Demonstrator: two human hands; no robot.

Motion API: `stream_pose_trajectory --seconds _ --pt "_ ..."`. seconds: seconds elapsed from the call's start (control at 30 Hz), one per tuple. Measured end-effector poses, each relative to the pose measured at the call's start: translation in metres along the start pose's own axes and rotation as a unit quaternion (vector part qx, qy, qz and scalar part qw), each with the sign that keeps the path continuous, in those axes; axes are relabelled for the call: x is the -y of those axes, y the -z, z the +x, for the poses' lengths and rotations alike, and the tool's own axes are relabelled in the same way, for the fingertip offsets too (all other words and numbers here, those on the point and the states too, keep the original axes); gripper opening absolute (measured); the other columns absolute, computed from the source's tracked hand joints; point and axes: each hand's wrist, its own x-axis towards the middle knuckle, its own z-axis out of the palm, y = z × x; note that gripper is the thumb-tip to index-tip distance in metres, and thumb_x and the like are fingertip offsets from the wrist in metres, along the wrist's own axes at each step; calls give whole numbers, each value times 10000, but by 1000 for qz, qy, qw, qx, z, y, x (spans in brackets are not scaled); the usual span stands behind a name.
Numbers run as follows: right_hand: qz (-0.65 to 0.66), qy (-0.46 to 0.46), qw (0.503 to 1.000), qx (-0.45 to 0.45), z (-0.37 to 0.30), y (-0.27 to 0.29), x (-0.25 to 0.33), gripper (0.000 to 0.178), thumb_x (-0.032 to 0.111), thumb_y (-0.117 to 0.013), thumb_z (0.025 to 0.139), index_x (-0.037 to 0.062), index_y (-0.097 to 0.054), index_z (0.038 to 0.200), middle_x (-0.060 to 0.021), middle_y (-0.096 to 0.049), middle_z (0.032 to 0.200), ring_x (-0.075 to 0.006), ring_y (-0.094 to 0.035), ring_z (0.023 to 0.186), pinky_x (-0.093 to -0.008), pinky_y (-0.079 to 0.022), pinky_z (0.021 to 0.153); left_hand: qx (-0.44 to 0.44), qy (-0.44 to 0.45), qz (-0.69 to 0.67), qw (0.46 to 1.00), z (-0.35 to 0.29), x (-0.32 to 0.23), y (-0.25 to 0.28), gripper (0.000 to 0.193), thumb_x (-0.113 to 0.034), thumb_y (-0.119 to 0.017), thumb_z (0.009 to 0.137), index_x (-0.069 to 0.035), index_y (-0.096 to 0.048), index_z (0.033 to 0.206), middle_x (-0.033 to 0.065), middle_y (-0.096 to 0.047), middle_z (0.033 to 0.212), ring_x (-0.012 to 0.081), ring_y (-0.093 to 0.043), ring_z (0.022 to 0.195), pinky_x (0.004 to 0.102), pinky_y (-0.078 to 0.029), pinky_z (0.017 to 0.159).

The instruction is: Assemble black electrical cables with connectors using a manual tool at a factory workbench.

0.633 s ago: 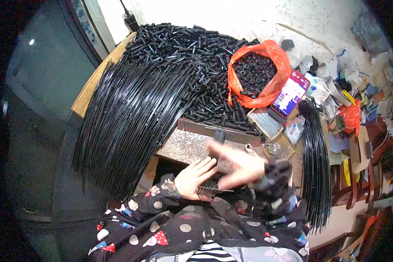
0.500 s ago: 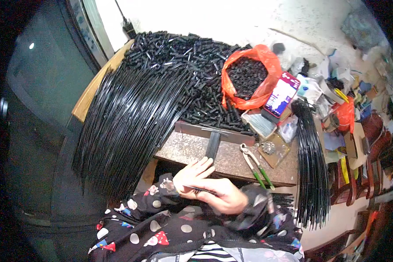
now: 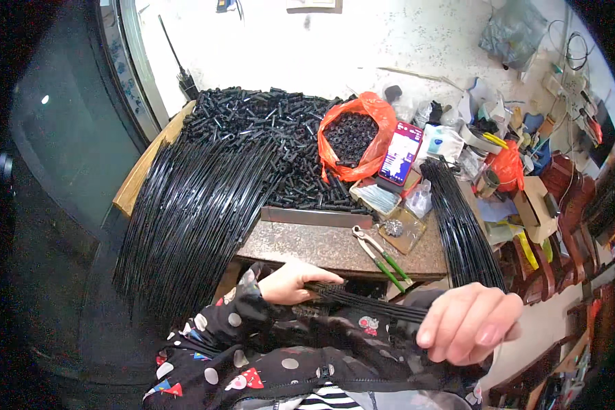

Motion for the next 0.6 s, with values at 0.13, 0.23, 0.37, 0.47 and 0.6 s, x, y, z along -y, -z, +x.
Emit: stream_pose_trajectory --seconds 0.13,0.23,0.37,0.47,0.6 --pt "-255 -120 947 -153 4 -15 -35 122 128 -390 750 20 -431 787 -119 -496 673 -233 -504 633 -360 -406 664 -78 -38 47 995 1 6 6 195 -127 -531 665 -18 -490 822 120 -509 687 268 -497 644 291 -392 593" --pt "-570 -481 623 236 -41 -3 -90 272 178 -413 728 -14 -457 915 -173 -479 925 -262 -463 880 -312 -370 725 -328 135 -160 921 -8 -3 21 190 -204 -459 754 -19 -461 710 30 -454 554 130 -439 522 241 -367 522" --pt "138 -608 714 -319 -131 38 -172 388 389 -243 801 73 -465 840 -45 -501 749 -141 -462 601 -260 -381 588 -502 -65 -501 702 26 -5 16 239 -241 -344 803 -70 -385 641 -4 -345 555 96 -340 518 254 -351 602" --pt "145 -276 795 -520 -68 44 -163 391 351 -286 796 -2 -408 910 -119 -485 824 -217 -464 765 -328 -376 715 -545 -80 -519 653 21 1 1 259 -249 -302 810 -56 -383 658 44 -403 643 160 -415 675 329 -326 769" --pt "-54 -83 824 -558 -4 48 -131 251 258 -390 783 14 -447 775 -41 -447 603 -140 -446 536 -296 -412 549 -263 32 -752 603 19 4 -45 437 -392 -263 786 -43 -419 999 77 -440 1013 208 -394 941 304 -289 823"
